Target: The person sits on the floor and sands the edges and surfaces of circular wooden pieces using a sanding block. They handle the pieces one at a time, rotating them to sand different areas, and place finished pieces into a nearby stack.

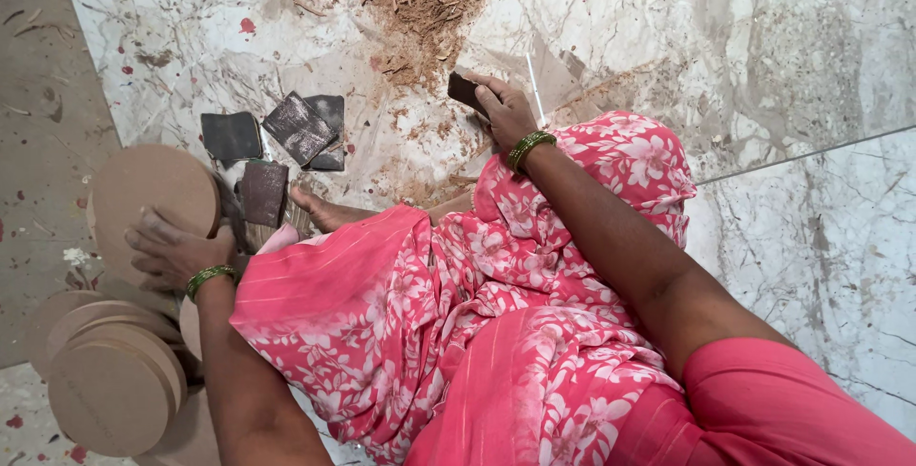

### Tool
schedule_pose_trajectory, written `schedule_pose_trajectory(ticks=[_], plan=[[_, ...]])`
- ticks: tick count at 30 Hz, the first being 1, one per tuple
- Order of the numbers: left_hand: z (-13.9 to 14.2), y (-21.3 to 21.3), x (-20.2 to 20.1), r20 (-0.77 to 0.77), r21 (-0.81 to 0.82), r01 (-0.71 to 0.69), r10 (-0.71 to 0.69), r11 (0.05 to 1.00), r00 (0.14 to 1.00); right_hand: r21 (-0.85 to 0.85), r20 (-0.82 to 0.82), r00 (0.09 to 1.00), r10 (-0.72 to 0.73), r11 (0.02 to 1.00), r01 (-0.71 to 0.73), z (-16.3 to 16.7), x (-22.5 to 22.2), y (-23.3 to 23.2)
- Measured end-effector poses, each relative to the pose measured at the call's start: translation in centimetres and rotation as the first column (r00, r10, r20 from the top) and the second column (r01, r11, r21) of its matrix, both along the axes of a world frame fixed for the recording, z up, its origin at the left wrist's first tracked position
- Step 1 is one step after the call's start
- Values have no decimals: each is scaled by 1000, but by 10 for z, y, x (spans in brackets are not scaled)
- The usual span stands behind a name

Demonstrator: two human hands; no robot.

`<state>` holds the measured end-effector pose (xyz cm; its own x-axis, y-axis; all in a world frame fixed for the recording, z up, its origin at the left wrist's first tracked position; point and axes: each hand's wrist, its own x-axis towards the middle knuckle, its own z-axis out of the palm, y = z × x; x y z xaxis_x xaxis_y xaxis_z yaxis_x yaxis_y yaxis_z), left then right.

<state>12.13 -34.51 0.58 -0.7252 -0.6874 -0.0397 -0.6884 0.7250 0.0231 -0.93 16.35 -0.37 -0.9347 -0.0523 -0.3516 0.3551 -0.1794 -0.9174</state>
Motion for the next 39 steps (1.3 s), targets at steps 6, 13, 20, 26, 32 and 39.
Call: schedule_pose_trajectory(ticks=[6, 13, 20, 26, 32, 39], plan=[[4, 8, 6, -60, -203, 232, -249, 951, 967, 17, 12, 1000, 19, 1000, -19, -1, -2, -1], [62, -4, -11, -185, -416, 528, -638, 740, 747, 102, 73, 997, 1, 995, -8, 15, -1, -2], [122, 90, -57, -477, -2, 580, -510, 815, 716, -136, 159, 980, -120, 980, 142, 11, -12, 5], [91, 227, -74, -530, 464, 506, -230, 727, 816, -159, 171, 977, -127, 975, 155, 6, -17, 2], [54, 273, -69, -489, 416, 496, -272, 762, 829, 197, -81, 993, 89, 978, -72, 15, -6, -14], [13, 279, -76, -624, 755, 595, 23, 276, 781, 762, -571, 538, 620, 644, 65, 53, 34, -54]])
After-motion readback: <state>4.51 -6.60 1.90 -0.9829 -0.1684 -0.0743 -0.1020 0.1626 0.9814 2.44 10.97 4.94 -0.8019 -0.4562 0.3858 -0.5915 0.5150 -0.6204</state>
